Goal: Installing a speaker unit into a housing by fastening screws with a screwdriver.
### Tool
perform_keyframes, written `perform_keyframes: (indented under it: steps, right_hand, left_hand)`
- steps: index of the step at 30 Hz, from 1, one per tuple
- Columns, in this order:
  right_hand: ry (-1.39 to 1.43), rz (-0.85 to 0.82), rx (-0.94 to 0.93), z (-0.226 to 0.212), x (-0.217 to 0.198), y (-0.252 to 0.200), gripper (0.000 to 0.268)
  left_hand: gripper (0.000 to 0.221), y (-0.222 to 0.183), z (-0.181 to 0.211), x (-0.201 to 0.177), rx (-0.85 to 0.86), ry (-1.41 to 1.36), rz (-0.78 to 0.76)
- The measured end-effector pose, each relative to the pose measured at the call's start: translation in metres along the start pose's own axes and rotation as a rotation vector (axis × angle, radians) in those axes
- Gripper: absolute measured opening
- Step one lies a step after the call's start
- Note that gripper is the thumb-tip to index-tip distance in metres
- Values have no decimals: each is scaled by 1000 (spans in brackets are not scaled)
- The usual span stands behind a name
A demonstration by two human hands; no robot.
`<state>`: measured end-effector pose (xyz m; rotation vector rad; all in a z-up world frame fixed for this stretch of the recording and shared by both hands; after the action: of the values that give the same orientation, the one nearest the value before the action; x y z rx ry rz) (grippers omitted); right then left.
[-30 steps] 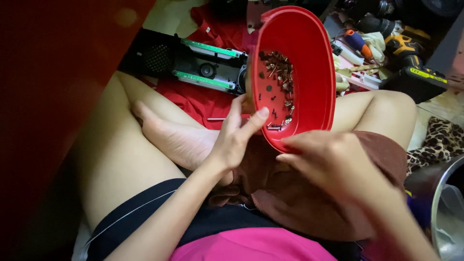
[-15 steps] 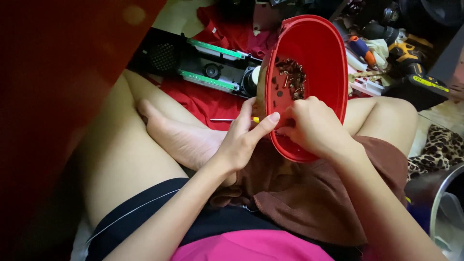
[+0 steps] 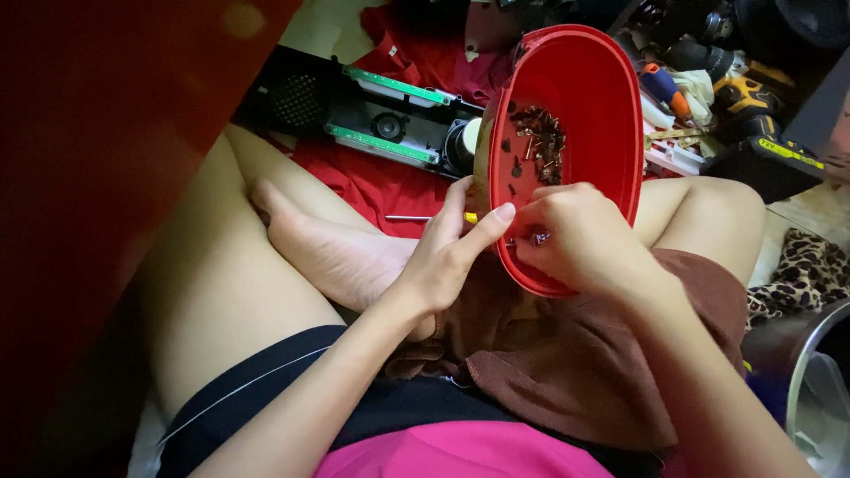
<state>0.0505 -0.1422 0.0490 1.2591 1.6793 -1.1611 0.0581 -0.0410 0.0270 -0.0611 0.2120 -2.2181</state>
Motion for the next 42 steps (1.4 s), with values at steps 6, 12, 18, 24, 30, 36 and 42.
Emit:
perform_keyframes:
  steps: [6,12,18,24,30,36,42]
  right_hand:
    - [866,250,203,10,-50,-33,8]
    - [1306,481,267,76,-58,-63,17]
    - [1281,333,327,72,-42,-68,18]
    - [1168,361,259,65,-48,-64,5]
    - [1217,342,387,89,-37,-72,4]
    - [1528,346,150,114,-32,-68,13]
    - [1486,745,557,233,-18,-60,13]
  left_hand:
    - [65,3,-4,-3,100,-37,43]
    - [69,3,-5,-2,85,-16,38]
    - [69,3,-4,-1,101,-29,47]
    - [64,2,3,0,190,52,63]
    - [74,6,-5,0,175,115,40]
    - [76,24,-44,-1,24,-196,56]
    - [65,26,-47,-7,-100,-340,85]
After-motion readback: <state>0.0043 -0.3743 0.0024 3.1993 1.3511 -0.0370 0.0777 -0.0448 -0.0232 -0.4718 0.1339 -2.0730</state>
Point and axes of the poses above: each hand's wrist, its own y-axis towards the middle knuckle, its own x-axis out of the palm, z = x × y, the point moved 8 cm from there along y, towards the middle knuckle, and after that the axes turned 12 degrees about y, right-handed, at the moved point
